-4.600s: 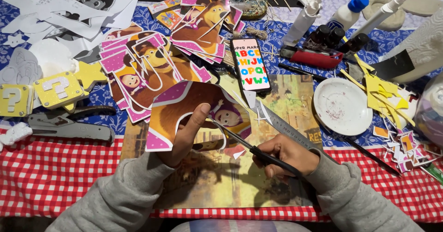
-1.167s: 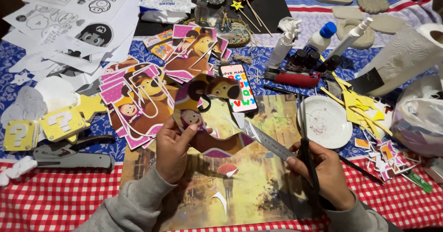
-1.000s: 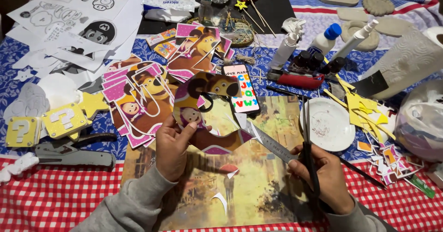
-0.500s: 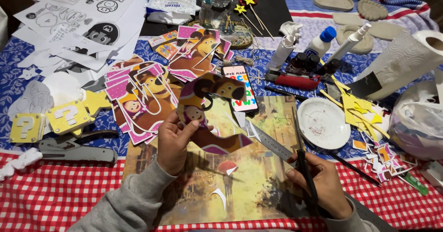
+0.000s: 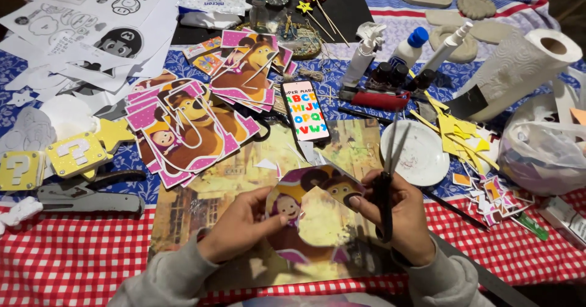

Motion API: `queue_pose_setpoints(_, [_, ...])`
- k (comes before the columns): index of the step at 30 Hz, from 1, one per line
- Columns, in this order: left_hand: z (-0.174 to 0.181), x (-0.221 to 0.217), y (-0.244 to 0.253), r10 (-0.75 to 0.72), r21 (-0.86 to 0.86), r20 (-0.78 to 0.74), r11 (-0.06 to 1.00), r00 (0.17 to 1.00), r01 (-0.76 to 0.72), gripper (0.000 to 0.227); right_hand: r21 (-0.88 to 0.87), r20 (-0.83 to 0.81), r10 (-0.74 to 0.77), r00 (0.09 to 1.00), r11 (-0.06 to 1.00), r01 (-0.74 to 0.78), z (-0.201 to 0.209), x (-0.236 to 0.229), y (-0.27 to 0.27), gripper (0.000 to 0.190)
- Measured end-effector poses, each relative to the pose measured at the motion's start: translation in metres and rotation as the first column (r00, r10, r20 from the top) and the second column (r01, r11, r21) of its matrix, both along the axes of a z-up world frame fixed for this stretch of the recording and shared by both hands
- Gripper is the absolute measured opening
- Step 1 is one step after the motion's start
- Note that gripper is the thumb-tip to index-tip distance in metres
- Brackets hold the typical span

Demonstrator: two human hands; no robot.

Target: Cutting out printed character shapes and measuring them on a table.

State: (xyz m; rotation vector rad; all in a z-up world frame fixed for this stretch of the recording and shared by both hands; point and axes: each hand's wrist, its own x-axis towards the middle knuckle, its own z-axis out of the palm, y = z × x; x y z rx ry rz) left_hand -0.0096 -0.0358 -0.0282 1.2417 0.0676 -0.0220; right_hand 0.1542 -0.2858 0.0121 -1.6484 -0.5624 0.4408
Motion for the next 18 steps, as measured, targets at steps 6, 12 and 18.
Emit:
queue_pose_setpoints(6, [0.030,-0.004,-0.002,-0.045,0.053,-0.060,0.997,0.997,0.048,0.035,-0.076,0.021,0.357,0.934,0.932,-0.354,0.020,0.013,0.003,0.043])
queue_pose_setpoints(12, [0.039,0.010,-0.013,0.117,0.401,0.048,0.907,0.992,-0.126,0.021,0.035,-0.015,0.293,0.956,0.956,-0.292,0.024,0.008,0.006,0.049])
queue_pose_setpoints(18, [0.054,0.014,0.003,0.374,-0.140,0.035,0.920,0.927,-0.366,0.024,0.115,0.165,0.053,0.985,0.991,-0.073,-0.052,0.011,-0.008,0.025])
